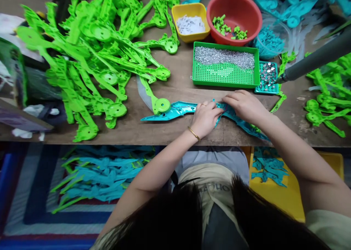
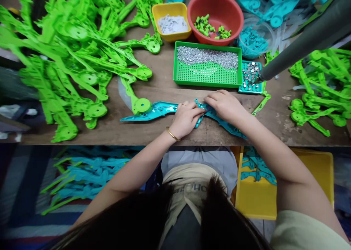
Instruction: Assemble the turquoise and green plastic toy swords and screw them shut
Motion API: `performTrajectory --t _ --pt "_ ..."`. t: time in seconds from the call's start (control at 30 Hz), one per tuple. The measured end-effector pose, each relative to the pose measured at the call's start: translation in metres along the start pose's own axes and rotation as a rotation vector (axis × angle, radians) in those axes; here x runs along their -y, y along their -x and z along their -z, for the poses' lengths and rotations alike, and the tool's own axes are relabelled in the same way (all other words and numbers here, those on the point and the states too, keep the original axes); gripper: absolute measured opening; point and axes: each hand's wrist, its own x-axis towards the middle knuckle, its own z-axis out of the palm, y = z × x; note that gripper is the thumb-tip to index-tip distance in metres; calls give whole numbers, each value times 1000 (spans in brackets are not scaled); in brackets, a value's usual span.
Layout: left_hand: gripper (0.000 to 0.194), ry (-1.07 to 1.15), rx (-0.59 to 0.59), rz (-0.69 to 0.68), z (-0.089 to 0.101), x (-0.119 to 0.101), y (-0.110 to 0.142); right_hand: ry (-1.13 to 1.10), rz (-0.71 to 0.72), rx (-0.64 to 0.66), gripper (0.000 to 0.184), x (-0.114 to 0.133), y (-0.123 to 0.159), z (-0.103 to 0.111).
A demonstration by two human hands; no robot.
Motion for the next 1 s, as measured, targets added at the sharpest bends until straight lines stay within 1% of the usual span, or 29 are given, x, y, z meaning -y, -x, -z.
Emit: performTrajectory --t 0.07,0.17,0.23,0.3,0.37,0.47,0.53,0.6,0.7,0.83,1.0 --pt "30 -3 0 -2 0 0 0 94 -36 20 33 2 1 0" --pt "32 -6 2 3 -1 0 0 183 -145 36 31 7 2 0" --pt "32 -4 6 10 -1 0 0 150 -224 23 31 8 1 -2" --pt "31 2 13 13 0 -1 0 35 -261 -12 30 8 1 -5" --pt "29 14 15 16 1 -2 0 -107 -248 -63 28 6 0 -7" --pt "24 32 -12 48 2 -3 1 -285 -209 -142 25 6 1 -7" --pt "23 40 -24 79 3 -4 1 -379 -217 -196 22 8 0 -7" --pt "25 44 -26 82 3 -4 1 -452 -249 -241 16 11 0 -7" --pt "29 42 -36 48 3 -4 2 -511 -293 -260 13 13 -1 -9" --pt "29 26 -45 30 1 -3 3 -548 -328 -244 14 11 0 -12" --pt "31 13 -70 24 -2 -3 5 -525 -233 -258 15 9 0 -12"
